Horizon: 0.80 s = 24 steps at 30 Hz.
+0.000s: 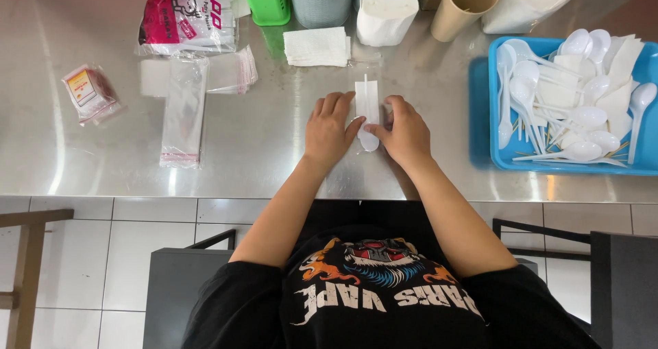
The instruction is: The person places a plastic spoon and a toothpick into a clear plastic sleeve, then adds a folded paper napkin. They repeat this process multiple times, assembling individual cutlery sets on a stainless steel table.
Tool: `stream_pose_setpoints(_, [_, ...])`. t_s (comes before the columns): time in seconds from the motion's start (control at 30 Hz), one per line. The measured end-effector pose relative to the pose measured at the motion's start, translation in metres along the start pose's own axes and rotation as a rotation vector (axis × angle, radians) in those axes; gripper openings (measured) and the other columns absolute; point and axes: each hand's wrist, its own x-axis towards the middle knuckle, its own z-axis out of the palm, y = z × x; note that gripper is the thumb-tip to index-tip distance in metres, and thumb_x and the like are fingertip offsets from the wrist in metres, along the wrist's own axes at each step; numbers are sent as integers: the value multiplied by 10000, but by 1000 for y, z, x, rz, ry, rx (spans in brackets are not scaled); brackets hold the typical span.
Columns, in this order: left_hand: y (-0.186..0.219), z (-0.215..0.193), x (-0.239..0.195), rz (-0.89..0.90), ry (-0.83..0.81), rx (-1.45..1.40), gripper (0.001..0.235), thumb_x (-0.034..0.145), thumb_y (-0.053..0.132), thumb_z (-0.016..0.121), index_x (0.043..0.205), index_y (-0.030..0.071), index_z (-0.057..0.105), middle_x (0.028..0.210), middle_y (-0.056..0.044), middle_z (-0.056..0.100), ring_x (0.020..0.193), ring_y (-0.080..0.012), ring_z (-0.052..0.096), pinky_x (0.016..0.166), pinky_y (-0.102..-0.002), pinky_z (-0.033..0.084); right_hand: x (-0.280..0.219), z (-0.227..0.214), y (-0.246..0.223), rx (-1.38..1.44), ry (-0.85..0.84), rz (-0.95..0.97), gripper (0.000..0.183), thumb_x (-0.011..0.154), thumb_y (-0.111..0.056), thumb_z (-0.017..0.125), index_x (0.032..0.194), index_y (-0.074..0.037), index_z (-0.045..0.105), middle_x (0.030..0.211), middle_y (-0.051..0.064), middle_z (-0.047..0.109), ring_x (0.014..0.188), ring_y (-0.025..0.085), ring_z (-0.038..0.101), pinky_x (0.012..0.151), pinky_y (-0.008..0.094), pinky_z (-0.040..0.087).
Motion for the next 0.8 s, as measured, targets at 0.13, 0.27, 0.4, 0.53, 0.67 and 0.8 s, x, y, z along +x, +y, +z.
stream_pose_setpoints(0.13, [5, -21, 3, 176, -85, 20, 336, 891, 280, 535, 1182, 113, 565, 1209, -97, 514, 1168, -272, 425, 988, -488, 295, -1, 10, 14, -65, 184, -253, 383, 817, -239, 666, 1111, -37, 524, 964, 119, 516, 960, 303, 534, 711, 352, 467])
stream_pose_setpoints(0.27, [-1, -16, 0, 174, -244, 75, 403, 912, 324, 441, 1286, 179, 478, 1321, -43, 462, 1275, -251, 328, 1033, -586, 129, 9, 16, 29, -175, 234, -558, 220, 888, -173, 551, 1083, -86, 601, 1137, 79, 561, 1183, 292, 405, 859, 405, 357])
stream_pose_setpoints(0.4, [-1, -14, 0, 142, -285, 84, 413, 891, 347, 442, 1288, 238, 478, 1321, -6, 470, 1276, -237, 335, 1035, -605, 106, 15, 25, 43, -222, 225, -620, 208, 907, -230, 526, 1065, -145, 631, 1145, 23, 600, 1233, 239, 392, 897, 399, 322])
stream_pose_setpoints(0.53, [0, -17, 1, 127, -298, 78, 416, 891, 352, 429, 1289, 238, 478, 1329, -5, 464, 1280, -231, 333, 1044, -594, 104, 11, 25, 42, -200, 244, -620, 207, 915, -227, 522, 1071, -149, 634, 1150, 20, 607, 1222, 231, 415, 892, 388, 332])
stream_pose_setpoints(0.67, [-7, -12, -2, 110, -111, -23, 394, 883, 339, 485, 1228, 151, 515, 1254, -54, 498, 1213, -237, 400, 1030, -515, 219, 1, 17, 48, -71, 296, -583, 268, 905, -212, 527, 1159, -154, 587, 1191, 48, 568, 1212, 282, 406, 892, 413, 339])
stream_pose_setpoints(0.8, [-7, -19, -8, 69, 192, 47, 285, 834, 303, 567, 1043, 112, 607, 1090, -57, 556, 1077, -231, 475, 948, -432, 343, -14, 7, 65, -91, 421, -549, 197, 896, -198, 552, 1062, -108, 611, 1031, 39, 585, 1058, 251, 506, 824, 357, 383])
